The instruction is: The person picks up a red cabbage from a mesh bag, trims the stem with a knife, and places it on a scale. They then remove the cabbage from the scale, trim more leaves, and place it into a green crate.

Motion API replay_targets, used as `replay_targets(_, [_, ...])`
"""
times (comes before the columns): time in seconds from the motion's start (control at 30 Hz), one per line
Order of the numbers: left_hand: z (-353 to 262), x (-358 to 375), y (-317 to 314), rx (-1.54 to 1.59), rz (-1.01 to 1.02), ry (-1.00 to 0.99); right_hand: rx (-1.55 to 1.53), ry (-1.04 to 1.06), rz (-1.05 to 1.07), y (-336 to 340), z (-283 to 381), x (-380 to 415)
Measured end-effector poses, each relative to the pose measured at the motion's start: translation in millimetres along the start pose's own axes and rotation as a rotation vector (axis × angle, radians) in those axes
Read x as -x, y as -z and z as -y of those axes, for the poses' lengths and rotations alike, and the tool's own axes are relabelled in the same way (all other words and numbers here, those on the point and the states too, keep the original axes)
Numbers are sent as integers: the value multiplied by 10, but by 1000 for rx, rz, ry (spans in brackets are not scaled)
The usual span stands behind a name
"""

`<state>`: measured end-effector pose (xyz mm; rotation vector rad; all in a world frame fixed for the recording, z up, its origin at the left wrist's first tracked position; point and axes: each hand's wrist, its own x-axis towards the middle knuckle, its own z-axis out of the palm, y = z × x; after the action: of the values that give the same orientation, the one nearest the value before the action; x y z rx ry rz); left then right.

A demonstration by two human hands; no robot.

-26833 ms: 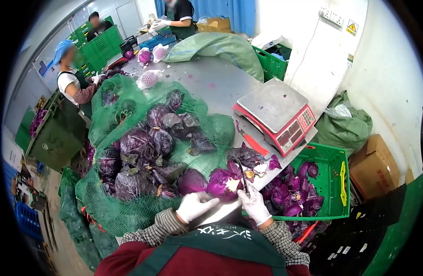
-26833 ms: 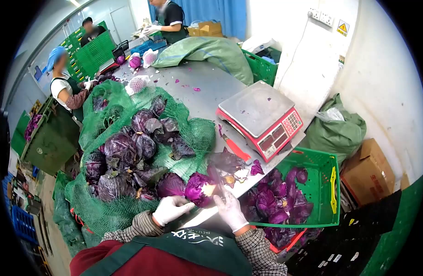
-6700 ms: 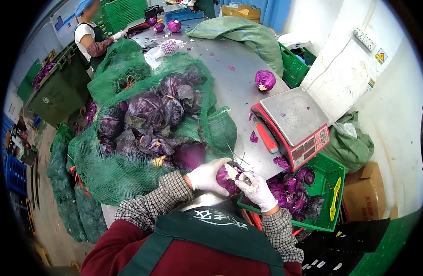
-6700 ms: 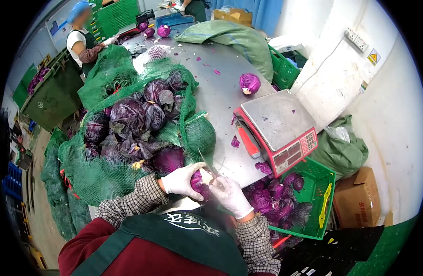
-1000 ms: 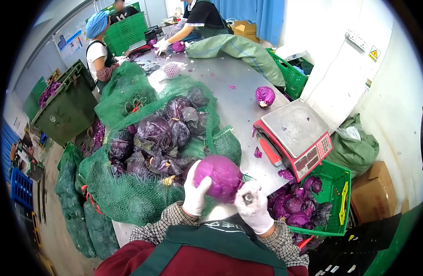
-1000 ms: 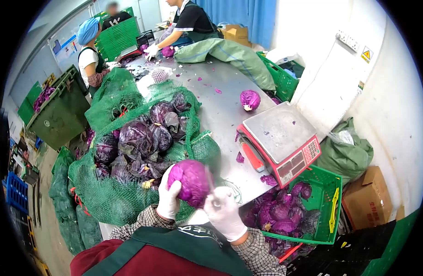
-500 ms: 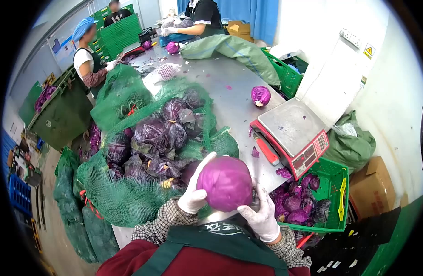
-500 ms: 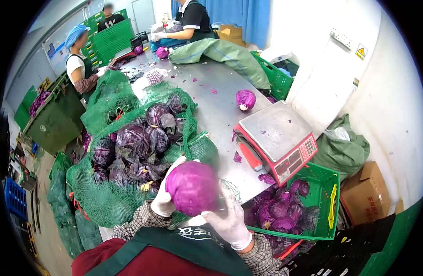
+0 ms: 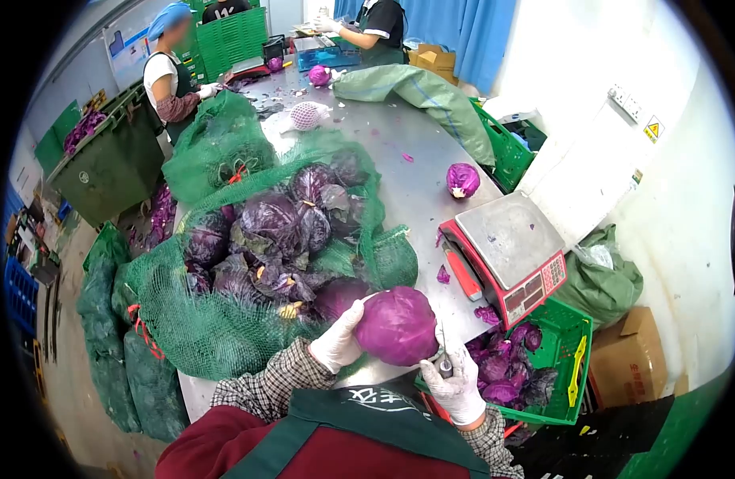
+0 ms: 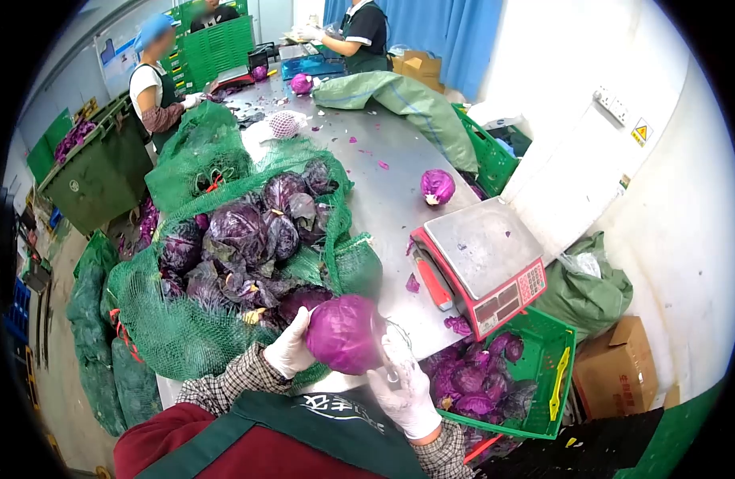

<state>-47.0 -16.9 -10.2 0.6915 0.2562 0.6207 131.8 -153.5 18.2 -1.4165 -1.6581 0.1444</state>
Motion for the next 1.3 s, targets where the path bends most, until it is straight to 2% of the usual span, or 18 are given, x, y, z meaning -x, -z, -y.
replay_targets(0.13, [11, -30, -82, 79, -19, -37, 63, 53, -113, -79, -9, -3])
replay_targets(0.27, [36, -63, -52, 130, -28, -109, -17, -132, -205, -159, -40, 74])
replay_targets(0.33, [-30, -75, -87, 284, -54, -95, 60, -50, -306, -168, -34, -14])
replay_targets(0.4, [-18, -100, -105, 187, -2, -68, 108, -57, -378, -167, -36, -15])
replay_targets(0.43, [4, -82, -184, 81, -5, -28, 381, -20, -370, -165, -115, 58])
replay_targets(0.5, [102, -46, -78, 25, 39, 146, 156, -208, -401, -148, -178, 45])
replay_targets(0.53, [100, -7, 11, 117, 142, 385, -16, -359, -417, -152, -218, 50])
replay_targets(0.6, [177, 73, 46, 186, 199, 447, -79, -376, -418, -163, -327, 42])
replay_targets(0.63, [204, 85, 52, 202, 153, 437, -23, -362, -405, -157, -321, 5])
replay_targets(0.73, [182, -6, -46, 73, 215, 290, -417, -665, -387, -86, -251, -43])
replay_targets(0.77, [146, -23, -114, 34, 183, 244, -248, -596, -298, -127, -500, 155])
replay_targets(0.83, [129, -16, -150, -357, 94, 54, 241, -303, -256, -83, -916, 374])
replay_targets(0.87, [140, -10, -155, -548, 47, -40, 179, -365, -212, -75, -972, 473])
replay_targets(0.9, [222, -61, 53, -1080, 9, -198, 119, -429, -170, -68, -1030, 573])
replay_targets(0.93, [230, -44, 25, -1344, -56, -266, 64, -495, -130, -35, -936, 531])
replay_targets(1.0, [395, -81, 166, -1475, -151, -223, -359, -732, -49, -47, -528, 433])
replay_targets(1.17, [287, -102, -147, -1747, -39, 136, -69, -239, 131, -452, -693, 617])
replay_targets(1.3, [446, -142, 73, -1951, 8, -162, 62, -102, 116, -502, -774, 601])
